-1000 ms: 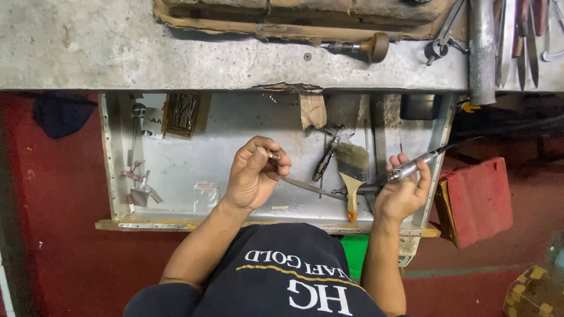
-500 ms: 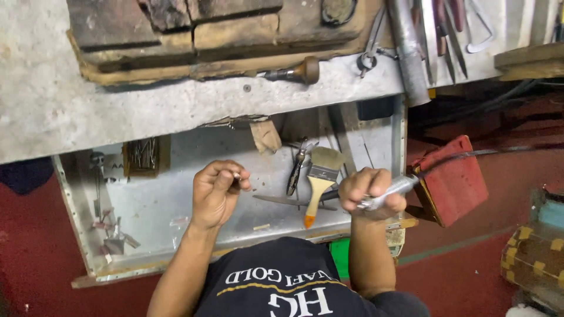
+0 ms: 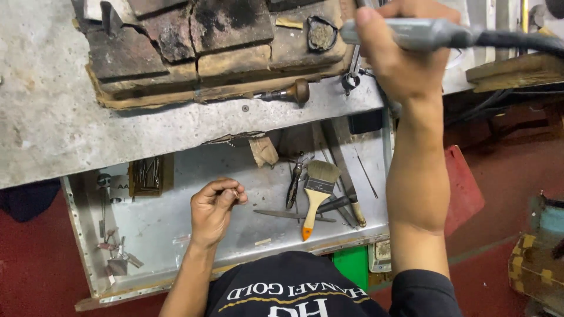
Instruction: Using a handheld rotary tool to shape and polish a small metal ring at a jewelry workbench.
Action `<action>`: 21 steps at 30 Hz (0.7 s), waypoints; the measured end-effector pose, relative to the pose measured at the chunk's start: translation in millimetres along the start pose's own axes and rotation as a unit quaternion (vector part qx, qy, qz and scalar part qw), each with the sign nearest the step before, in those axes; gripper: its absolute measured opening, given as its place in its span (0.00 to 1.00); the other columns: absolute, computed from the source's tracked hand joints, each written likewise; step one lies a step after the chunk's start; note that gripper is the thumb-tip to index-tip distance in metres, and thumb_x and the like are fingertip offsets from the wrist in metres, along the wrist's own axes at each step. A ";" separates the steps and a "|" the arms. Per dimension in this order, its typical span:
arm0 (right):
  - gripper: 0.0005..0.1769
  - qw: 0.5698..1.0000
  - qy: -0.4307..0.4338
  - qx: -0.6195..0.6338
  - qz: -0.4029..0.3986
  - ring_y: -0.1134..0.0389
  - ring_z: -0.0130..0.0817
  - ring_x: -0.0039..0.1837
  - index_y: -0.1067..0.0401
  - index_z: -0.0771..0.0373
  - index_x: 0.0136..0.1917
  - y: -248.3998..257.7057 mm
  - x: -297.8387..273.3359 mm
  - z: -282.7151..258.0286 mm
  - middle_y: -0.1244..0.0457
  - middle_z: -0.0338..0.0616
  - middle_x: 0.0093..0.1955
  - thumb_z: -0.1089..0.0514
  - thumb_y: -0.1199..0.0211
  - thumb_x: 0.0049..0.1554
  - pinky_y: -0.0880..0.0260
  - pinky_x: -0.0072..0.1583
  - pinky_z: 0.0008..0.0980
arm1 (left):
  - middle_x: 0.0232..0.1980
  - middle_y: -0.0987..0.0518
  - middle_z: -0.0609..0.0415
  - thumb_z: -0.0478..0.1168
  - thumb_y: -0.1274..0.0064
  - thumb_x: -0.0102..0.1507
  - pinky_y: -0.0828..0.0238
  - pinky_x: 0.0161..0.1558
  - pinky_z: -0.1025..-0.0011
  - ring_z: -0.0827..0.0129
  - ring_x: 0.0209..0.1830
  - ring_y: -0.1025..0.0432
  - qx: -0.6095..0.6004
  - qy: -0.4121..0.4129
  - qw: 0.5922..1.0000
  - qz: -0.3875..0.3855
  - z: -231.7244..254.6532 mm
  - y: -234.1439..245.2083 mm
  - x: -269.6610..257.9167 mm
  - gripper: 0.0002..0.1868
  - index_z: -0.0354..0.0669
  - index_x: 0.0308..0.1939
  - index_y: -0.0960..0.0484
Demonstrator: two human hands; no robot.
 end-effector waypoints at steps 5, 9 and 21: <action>0.21 0.996 -0.003 -0.074 -0.055 0.35 0.28 0.36 0.28 0.64 0.36 -18.4 16.4 -4.4 0.33 0.40 0.35 0.62 0.26 0.70 0.41 0.36 0.31 | 0.47 0.16 0.38 0.31 0.43 0.67 0.13 0.45 0.64 0.60 0.39 0.18 0.011 -0.001 1.000 0.019 1.0 6.2 0.4 0.10 0.32 0.52 0.18; 0.22 0.997 -0.015 -0.061 -0.052 0.38 0.26 0.36 0.30 0.64 0.36 -26.2 15.8 0.4 0.34 0.39 0.35 0.61 0.24 0.68 0.42 0.36 0.29 | 0.49 0.17 0.38 0.30 0.45 0.68 0.13 0.46 0.64 0.60 0.41 0.18 0.004 -0.015 1.000 0.012 4.6 4.8 1.0 0.09 0.34 0.51 0.17; 0.25 0.994 -0.028 -0.050 -0.095 0.36 0.30 0.40 0.34 0.61 0.37 -26.7 15.2 -1.2 0.36 0.39 0.37 0.64 0.25 0.73 0.40 0.44 0.35 | 0.63 0.21 0.39 0.28 0.46 0.67 0.16 0.56 0.63 0.62 0.49 0.19 0.034 -0.023 0.999 -0.015 18.4 -11.9 4.7 0.16 0.32 0.60 0.21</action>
Point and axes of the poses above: each hand's wrist, its own x-axis towards the middle knuckle, its own y-axis out of the back of the hand, z = x × y, the point moved 4 cm from there along x, towards the middle knuckle
